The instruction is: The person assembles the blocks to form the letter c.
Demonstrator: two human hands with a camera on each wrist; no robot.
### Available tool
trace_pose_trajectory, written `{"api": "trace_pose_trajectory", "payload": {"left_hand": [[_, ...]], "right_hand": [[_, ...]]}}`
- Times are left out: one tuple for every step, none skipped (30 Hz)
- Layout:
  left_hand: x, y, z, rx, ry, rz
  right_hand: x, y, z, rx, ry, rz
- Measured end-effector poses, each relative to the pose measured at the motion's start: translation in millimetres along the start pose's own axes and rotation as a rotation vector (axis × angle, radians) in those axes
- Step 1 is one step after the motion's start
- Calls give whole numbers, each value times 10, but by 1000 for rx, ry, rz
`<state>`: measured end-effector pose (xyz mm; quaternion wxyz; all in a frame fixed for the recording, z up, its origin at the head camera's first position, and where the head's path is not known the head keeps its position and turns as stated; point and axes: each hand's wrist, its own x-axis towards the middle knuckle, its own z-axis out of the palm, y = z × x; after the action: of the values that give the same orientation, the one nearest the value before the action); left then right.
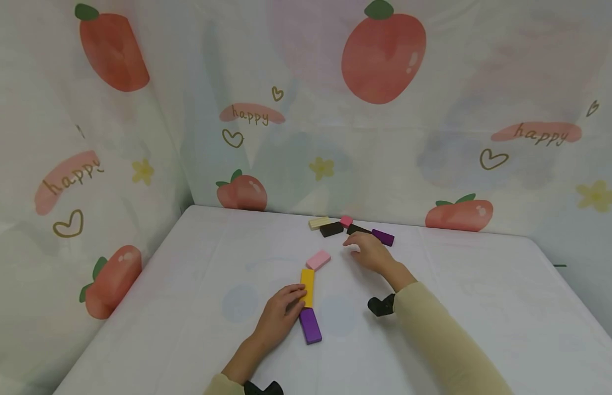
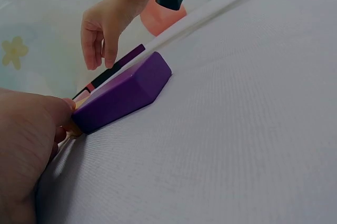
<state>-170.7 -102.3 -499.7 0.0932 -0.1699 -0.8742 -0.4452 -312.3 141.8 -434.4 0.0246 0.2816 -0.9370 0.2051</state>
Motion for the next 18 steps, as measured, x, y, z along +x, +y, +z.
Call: {"api": "trace_pose_trajectory", "payload": {"left_hand": [[-1, 3, 2, -3, -1, -3], [-2, 9, 1, -5, -2, -6], [-2, 7, 5, -2, -1, -6], [-1, 4, 8, 1, 0, -6], [0, 1, 11, 5, 1, -7], [1, -2, 13, 9, 2, -4], [3, -7, 15, 12, 4, -1], [5, -11, 17, 14, 6, 2], [8, -15, 19, 17, 8, 7], [9, -17, 19, 17, 9, 8], [10, -19, 20, 17, 10, 12], [11, -20, 19, 16, 10, 16], [12, -21, 19, 15, 12, 19], [12, -21, 18, 14, 13, 21], [13, -22, 18, 14, 14, 25], [13, -23, 18, 11, 13, 22], [14, -21, 17, 10, 13, 21], [14, -19, 15, 6, 12, 17]], "right_hand": [[-10, 32, -9, 1, 4, 13], [-20, 60, -17, 3, 6, 26], [-28, 84, -26, 10, 4, 37], [-35, 109, -33, 12, 2, 39], [-42, 131, -40, 12, 0, 40], [-47, 152, -47, 14, 1, 43], [-51, 177, -53, 8, 3, 40], [-55, 198, -61, 10, 10, 42], [-57, 220, -70, 6, 19, 40], [-60, 243, -80, 4, 28, 46], [-61, 266, -90, 1, 37, 57], [-62, 286, -102, 0, 46, 72], [-64, 302, -116, 3, 51, 90], [-66, 317, -128, 5, 54, 108], [-67, 330, -140, 3, 54, 122], [-71, 341, -150, 10, 51, 139], [-72, 350, -160, 15, 49, 152], [-75, 357, -170, 20, 47, 160]]}}
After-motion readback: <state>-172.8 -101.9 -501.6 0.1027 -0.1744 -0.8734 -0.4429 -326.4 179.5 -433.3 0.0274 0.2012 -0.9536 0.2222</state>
